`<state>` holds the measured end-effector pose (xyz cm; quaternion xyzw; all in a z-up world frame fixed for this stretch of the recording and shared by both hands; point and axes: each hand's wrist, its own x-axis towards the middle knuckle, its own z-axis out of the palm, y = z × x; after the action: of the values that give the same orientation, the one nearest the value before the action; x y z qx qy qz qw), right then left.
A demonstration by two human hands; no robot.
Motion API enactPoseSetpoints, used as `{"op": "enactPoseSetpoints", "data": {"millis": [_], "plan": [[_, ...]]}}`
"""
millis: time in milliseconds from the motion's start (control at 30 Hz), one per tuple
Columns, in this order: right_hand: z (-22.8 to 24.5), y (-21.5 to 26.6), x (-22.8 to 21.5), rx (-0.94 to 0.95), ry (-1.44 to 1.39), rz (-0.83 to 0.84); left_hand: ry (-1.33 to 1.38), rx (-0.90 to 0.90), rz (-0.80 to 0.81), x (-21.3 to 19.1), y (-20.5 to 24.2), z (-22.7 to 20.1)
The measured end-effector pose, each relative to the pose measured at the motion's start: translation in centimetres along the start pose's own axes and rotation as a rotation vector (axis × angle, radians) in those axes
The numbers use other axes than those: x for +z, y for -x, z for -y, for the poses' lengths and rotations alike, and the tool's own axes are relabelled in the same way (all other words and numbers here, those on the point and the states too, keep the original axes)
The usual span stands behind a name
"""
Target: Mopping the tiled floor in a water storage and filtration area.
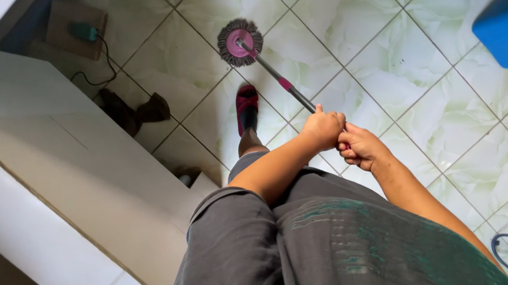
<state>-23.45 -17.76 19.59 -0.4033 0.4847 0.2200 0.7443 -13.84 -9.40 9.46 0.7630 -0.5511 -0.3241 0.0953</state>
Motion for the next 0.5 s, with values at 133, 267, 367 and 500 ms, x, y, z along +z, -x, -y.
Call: {"op": "enactPoseSetpoints", "data": {"millis": [133,267,367,500], "plan": [[6.0,-3.4,2.7,0.035,0.022,-0.010,0.008,0.008,-0.089,-2.2,-2.8,5.3],[11.7,-6.2,6.2,0.039,0.112,-0.019,0.000,-0.012,-0.132,-7.7,-3.9,9.8],[13.2,-8.8,8.2,0.068,0.124,-0.021,0.018,-0.009,-0.074,-9.0,-4.3,13.0],[15.2,-13.0,11.3,0.093,0.112,-0.013,0.020,-0.028,-0.073,-11.8,-3.6,18.0]]}}
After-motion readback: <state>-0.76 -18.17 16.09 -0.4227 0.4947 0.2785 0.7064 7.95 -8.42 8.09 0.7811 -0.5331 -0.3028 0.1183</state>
